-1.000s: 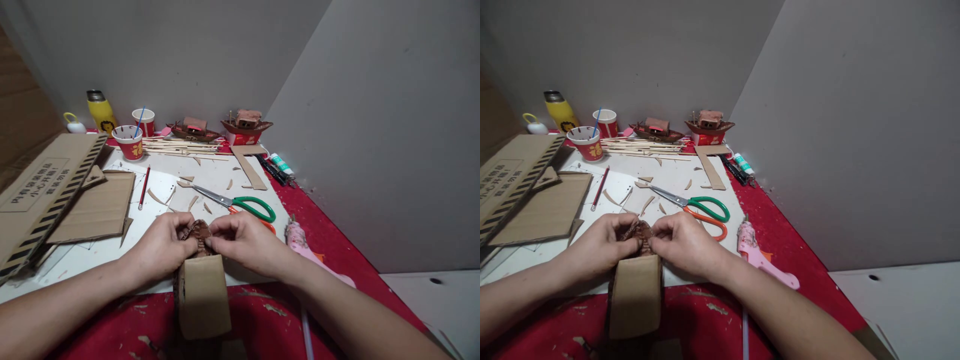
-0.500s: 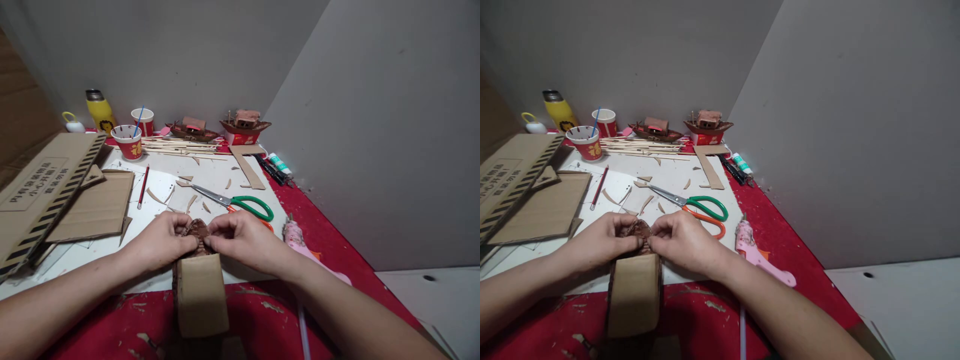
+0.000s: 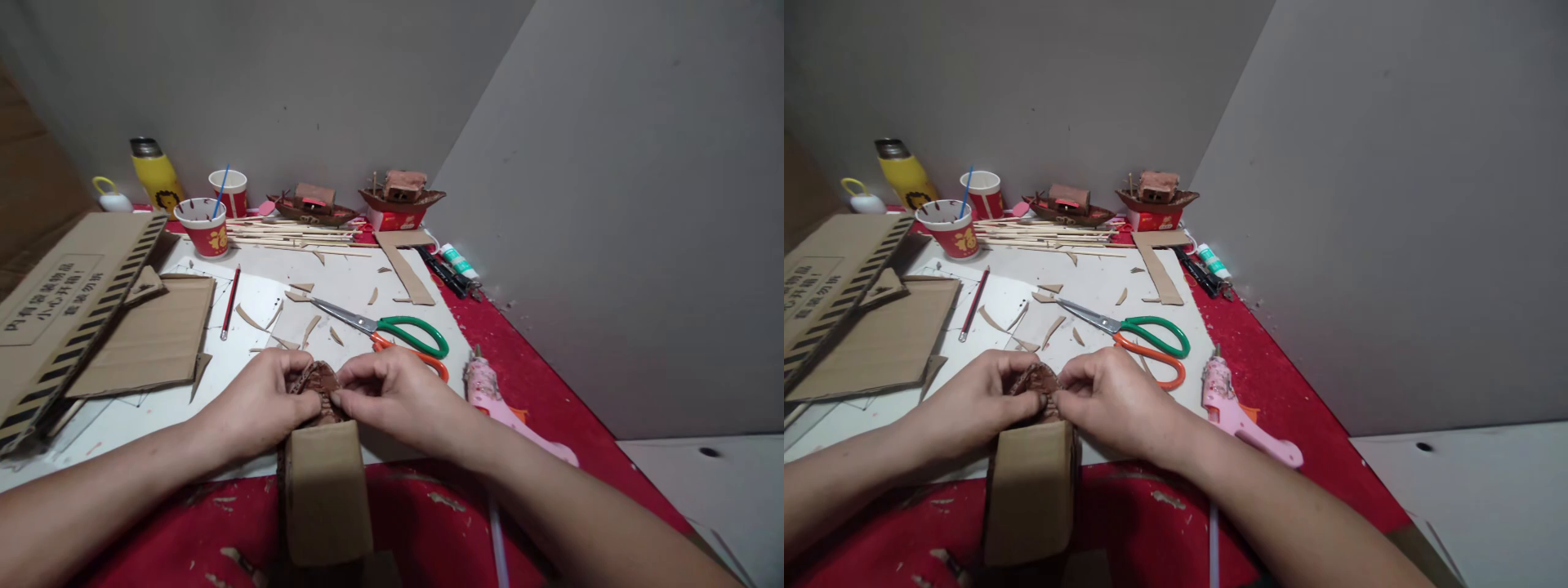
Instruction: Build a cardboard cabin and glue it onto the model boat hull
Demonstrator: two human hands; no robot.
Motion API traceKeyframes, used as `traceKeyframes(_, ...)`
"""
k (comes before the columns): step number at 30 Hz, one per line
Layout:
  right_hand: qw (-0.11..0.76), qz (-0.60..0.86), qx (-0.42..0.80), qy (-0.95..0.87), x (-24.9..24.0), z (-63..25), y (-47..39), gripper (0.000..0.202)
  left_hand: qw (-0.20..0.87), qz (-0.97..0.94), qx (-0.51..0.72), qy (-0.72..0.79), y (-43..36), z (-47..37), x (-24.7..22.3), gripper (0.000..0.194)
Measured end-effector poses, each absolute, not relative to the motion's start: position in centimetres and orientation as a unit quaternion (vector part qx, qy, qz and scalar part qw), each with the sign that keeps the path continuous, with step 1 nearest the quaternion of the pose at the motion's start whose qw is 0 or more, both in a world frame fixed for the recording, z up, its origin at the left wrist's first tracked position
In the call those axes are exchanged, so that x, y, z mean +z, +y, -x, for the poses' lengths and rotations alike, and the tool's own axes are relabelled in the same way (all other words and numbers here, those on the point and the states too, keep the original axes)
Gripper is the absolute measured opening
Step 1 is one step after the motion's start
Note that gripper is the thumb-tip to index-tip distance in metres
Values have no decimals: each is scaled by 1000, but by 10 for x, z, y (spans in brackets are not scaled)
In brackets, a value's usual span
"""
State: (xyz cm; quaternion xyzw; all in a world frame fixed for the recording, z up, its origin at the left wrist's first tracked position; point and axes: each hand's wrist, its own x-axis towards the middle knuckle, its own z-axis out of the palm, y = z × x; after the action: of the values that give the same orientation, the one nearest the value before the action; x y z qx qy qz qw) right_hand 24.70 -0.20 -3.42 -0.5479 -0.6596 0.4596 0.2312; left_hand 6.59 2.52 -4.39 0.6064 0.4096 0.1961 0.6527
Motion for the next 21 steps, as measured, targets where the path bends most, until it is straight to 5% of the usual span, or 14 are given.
traceKeyframes(21, 241, 546, 450, -664, -39, -249, -2, 10, 633, -624, 214, 404, 24, -68, -44, 9)
